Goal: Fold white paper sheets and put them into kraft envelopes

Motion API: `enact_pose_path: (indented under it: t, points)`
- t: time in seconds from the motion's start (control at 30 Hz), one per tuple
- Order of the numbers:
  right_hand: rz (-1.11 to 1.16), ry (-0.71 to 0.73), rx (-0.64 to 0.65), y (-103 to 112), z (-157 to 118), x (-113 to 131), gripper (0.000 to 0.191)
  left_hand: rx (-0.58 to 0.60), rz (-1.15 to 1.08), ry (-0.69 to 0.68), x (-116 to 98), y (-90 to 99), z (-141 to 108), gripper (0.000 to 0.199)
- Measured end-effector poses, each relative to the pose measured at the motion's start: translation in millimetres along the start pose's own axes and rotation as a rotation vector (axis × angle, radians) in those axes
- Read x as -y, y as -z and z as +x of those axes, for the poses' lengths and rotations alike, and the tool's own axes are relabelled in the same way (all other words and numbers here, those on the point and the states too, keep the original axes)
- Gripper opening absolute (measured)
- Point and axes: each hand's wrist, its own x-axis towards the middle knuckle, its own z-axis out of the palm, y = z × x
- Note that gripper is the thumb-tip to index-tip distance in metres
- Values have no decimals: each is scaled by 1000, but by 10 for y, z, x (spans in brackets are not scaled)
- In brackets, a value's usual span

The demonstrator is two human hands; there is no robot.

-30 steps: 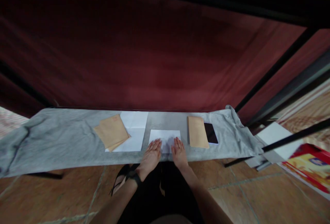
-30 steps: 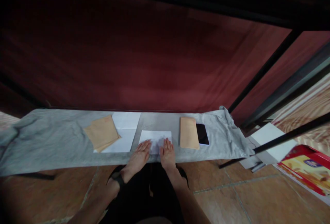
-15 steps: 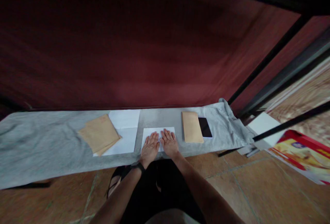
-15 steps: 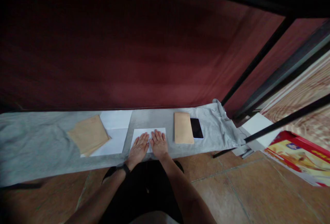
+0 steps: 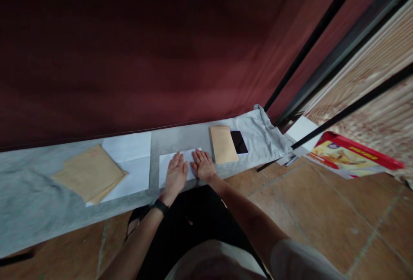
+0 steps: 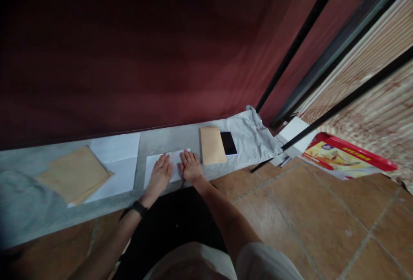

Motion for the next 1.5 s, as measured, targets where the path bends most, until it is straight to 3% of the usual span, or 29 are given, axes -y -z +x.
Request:
enact_pose_path:
  t: [0.17,0.27,0.37,0.47,0.57,0.67,0.77,1.0,1.17,1.3,1.5]
  points:
    - [-4,55,12,-18,-31,-24,57,-13,-364,-200,-695,59,-213,53]
    - [2,1,-6,-68,-11,-9,54,18,-392,-278,-1070,141,-416,52]
    - [5,-47,6,-95,27,-6,53,156,-313,-463,-1196,118,-551,51]
    - [4,-36,38,-66,46,-24,53,157,-158,-404,-924,-10,-519,52]
    - [-5,-12,102,-7,47,-24,54,206,43,-286,-387,-99,-376,52]
    - [6,-38,108,31,47,7,57,225,187,-167,111,-55,-260,55]
    - [17,-60,102,38,49,33,57,152,288,-96,393,36,-232,57]
    - [13,-84,76,38,68,67,55,58,334,-41,482,34,-269,59]
    - [63,-20,-6,-72,224,328,54,31,299,-64,513,11,-274,59]
    - [97,12,14,-195,373,528,52,3,289,-58,549,-12,-278,58]
    - [56,19,-1,-220,370,352,54,9,308,-48,572,-35,-287,59]
